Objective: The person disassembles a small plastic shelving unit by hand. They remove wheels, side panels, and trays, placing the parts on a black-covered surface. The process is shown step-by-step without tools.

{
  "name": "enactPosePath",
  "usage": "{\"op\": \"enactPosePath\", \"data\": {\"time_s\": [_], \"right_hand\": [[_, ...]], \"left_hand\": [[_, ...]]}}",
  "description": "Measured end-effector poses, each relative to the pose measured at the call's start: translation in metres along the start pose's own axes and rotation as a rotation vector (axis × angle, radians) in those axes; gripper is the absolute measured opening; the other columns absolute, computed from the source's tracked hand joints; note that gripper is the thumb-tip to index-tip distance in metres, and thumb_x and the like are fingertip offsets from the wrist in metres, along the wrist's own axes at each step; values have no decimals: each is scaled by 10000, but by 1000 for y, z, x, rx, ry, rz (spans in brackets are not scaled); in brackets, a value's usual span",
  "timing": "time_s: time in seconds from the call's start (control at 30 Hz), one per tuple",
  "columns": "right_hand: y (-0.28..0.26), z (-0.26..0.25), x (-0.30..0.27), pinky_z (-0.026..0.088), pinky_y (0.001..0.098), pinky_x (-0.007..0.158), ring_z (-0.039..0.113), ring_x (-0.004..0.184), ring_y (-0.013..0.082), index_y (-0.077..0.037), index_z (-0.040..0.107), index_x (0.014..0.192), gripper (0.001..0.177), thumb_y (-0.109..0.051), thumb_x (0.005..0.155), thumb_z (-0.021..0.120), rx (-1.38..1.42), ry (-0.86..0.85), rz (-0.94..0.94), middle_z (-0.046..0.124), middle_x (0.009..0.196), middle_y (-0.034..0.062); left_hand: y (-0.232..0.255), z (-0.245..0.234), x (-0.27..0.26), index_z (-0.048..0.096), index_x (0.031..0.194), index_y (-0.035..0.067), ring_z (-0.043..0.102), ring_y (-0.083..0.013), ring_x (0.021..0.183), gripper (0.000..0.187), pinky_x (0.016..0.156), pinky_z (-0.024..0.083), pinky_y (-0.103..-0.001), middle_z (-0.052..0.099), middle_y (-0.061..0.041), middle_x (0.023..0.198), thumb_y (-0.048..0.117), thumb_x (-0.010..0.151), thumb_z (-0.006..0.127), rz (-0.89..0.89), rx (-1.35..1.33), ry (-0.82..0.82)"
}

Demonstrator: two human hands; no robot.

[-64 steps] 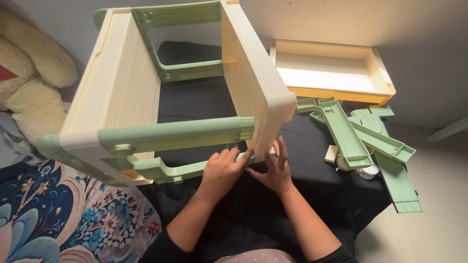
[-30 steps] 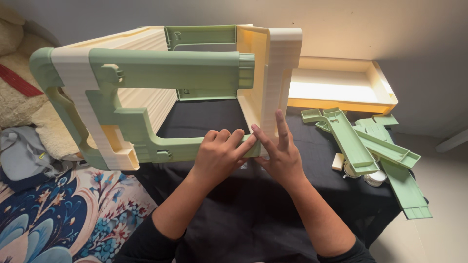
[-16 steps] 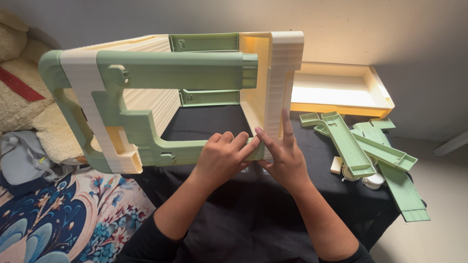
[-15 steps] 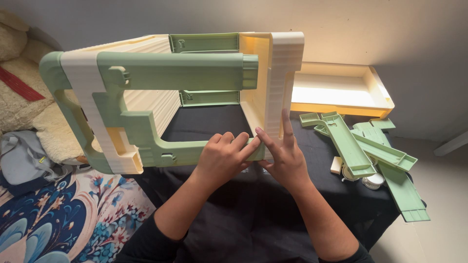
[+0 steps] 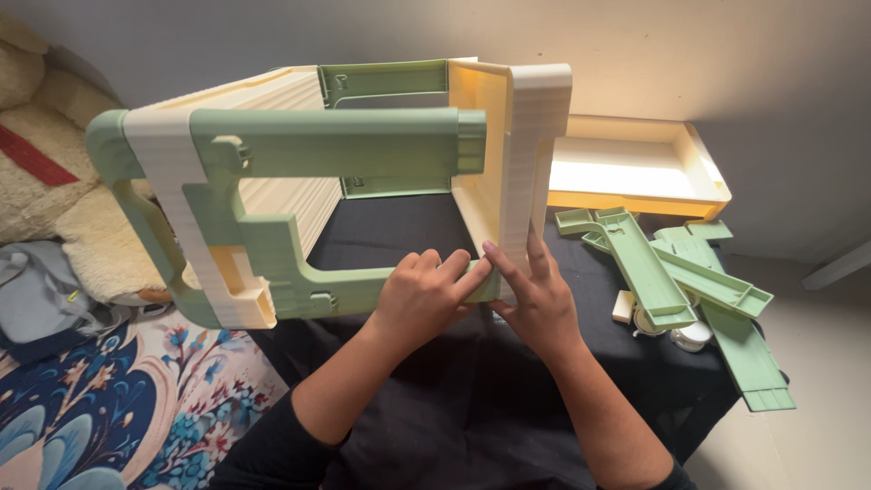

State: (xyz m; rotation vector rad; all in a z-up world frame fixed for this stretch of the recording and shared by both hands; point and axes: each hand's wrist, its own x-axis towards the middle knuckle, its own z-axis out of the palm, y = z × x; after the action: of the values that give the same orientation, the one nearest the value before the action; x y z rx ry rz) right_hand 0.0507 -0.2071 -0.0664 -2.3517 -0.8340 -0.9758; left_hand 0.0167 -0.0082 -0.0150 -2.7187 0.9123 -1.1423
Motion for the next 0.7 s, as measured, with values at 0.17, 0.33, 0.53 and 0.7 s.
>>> {"op": "enactPosePath", "data": {"time_s": [0.17,0.33,0.53,0.7], "right_hand": [[3,1,0,602,428,936,575,1304,434,-340,532,1440,983,-177,563,945,15,3,-17,321,1610,175],[0,4,2,608,421,913,595,1284,423,-350,543,1434,975,-168,564,943,17,3,-4,336,1608,163],[5,2,-5,611,418,923,610,1280,405,-355,551,1434,998,-165,533,935,4,-22,23,328,1627,155],[10,0,-6,611,408,902,624,1241,397,-344,551,1434,974,-169,559,941,3,-22,-1,333,1625,178]], "left_hand": [[-9,4,-2,685,1242,189,560,-171,639,654,568,462,-307,603,20,895,367,638,863,45,-5,24],[-17,3,-2,676,1222,169,562,-167,640,657,573,468,-308,612,23,906,365,626,872,77,-22,16],[3,9,-4,670,1266,160,551,-166,599,669,553,469,-307,572,3,842,322,651,878,-9,-33,-26],[-2,15,-2,667,1230,160,558,-165,609,661,554,469,-308,578,11,847,339,623,858,27,-33,-6]]}}
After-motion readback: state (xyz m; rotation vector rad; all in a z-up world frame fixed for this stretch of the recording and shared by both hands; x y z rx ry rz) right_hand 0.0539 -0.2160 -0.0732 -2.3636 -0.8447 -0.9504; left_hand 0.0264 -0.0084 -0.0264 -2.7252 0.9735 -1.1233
